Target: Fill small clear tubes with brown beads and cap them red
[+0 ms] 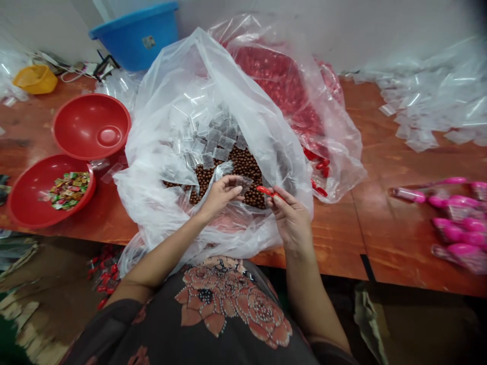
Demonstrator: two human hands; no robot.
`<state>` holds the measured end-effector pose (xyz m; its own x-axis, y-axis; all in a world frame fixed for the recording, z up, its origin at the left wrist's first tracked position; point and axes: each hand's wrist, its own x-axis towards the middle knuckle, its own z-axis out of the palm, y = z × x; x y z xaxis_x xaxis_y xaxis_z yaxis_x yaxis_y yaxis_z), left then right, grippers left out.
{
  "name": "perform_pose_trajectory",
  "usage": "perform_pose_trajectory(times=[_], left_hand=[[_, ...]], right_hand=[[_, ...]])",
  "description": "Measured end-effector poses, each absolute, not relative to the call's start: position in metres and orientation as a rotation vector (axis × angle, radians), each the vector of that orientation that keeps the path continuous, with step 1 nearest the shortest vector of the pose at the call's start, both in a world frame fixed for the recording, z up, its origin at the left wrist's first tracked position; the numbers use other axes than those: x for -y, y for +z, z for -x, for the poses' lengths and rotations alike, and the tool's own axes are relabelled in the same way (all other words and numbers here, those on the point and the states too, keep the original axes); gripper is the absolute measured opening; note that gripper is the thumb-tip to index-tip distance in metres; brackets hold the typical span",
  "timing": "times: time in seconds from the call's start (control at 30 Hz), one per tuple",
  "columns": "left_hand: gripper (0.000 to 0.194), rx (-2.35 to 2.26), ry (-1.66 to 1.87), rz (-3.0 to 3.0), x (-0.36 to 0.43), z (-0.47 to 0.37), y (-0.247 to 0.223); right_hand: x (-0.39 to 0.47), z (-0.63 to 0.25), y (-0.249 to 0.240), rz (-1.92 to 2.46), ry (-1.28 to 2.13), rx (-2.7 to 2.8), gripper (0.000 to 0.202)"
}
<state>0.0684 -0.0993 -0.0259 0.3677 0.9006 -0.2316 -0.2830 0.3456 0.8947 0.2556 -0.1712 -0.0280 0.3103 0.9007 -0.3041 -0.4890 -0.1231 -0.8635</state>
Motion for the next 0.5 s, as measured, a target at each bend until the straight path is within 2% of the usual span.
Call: perform_pose_trajectory(times=[0.23,0.5], left_hand=[[0.042,-0.816,0.786,-0.914,0.126,-0.05,-0.024],[0.039,-0.832,0.726,-0.995,0.14,-0.048,-0.02]], right_hand=[[0.168,-0.244,-0.026,1.051,1.364,0.681,0.038],[0.172,-0.235,-0.03,1.157,1.308,0.731,0.038]])
